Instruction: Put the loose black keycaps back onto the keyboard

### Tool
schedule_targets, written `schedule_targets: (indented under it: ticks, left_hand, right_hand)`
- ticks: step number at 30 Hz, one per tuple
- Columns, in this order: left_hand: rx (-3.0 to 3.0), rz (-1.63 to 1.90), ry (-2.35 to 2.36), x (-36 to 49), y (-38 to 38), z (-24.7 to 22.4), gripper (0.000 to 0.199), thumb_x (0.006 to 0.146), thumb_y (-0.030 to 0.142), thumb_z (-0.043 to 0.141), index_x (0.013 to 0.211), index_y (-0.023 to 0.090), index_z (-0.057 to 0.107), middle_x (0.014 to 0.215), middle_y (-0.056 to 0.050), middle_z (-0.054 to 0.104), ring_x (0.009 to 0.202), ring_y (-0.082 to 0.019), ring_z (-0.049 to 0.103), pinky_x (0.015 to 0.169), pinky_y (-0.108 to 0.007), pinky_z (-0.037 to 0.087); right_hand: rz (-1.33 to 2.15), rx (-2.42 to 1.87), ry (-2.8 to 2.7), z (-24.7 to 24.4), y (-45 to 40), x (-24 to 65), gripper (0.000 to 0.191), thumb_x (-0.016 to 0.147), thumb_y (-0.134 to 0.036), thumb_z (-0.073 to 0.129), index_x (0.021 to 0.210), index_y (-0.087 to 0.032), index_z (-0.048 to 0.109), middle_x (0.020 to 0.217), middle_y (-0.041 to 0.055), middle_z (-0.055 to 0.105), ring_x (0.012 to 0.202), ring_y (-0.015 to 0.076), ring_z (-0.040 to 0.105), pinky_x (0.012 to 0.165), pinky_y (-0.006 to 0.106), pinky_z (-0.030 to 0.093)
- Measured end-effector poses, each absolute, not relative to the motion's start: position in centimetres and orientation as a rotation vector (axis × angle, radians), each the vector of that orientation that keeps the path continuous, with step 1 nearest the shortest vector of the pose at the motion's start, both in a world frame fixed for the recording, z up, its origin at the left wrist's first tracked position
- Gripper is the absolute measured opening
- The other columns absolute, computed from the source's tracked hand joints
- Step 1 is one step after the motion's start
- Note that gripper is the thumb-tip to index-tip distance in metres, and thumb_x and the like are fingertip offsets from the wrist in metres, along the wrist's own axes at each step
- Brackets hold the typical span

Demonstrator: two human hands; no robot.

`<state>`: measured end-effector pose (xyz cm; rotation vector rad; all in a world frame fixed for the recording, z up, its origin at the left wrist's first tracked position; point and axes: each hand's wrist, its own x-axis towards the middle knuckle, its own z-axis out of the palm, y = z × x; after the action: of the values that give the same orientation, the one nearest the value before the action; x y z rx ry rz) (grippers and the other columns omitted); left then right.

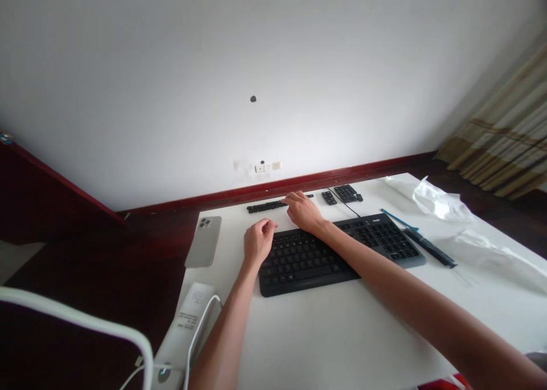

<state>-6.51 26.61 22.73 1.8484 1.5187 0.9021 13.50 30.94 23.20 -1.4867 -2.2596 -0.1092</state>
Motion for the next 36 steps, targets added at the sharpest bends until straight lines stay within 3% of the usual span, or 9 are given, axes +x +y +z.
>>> schedule_targets:
  ticks: [13,26,33,36]
  left_hand:
    - [1.858,0.897,1.52,-6.5,26.6,22.5,0.032,0.098,0.037,0.051,0.083,0.023,0.076,0.076,-0.002,0.074,0.068,-0.016,0.063,0.066,-0.025,0.037]
    - [1.863,0.903,1.531,-6.5,26.5,22.7,0.033,0.098,0.038,0.051,0.082,0.025,0.076,0.078,0.0,0.076,0.07,-0.017,0.064,0.067,-0.027,0.038]
    - [1.844,0.932,1.499,-6.6,26.5,22.7,0.033,0.098,0.038,0.051,0.082,0.024,0.076,0.08,0.0,0.076,0.071,-0.016,0.066,0.069,-0.027,0.04]
    - [1.846,0.932,1.494,-6.6,26.5,22.7,0.033,0.098,0.039,0.051,0.083,0.024,0.076,0.082,0.0,0.077,0.072,-0.016,0.066,0.069,-0.026,0.041]
  right_hand:
    - [-0.056,-1.527,-2.259,23.0,30.8,13.0,0.039,0.093,-0.009,0.053,0.125,-0.016,0.074,0.119,0.0115,0.071,0.107,0.0272,0.056,0.1,0.039,0.048]
    - [0.018,-1.455,-2.334,24.0,27.6,13.9,0.029,0.092,-0.014,0.059,0.115,-0.017,0.076,0.108,0.0103,0.073,0.101,0.0276,0.059,0.098,0.043,0.049]
    - [0.124,-1.335,-2.246,23.9,28.5,15.4,0.048,0.09,-0.014,0.063,0.138,-0.019,0.063,0.128,0.0125,0.07,0.119,0.0291,0.062,0.105,0.046,0.049]
    - [0.209,-1.339,-2.277,23.7,29.3,15.6,0.057,0.086,-0.011,0.067,0.142,-0.02,0.059,0.128,0.0126,0.071,0.118,0.0292,0.064,0.102,0.045,0.051]
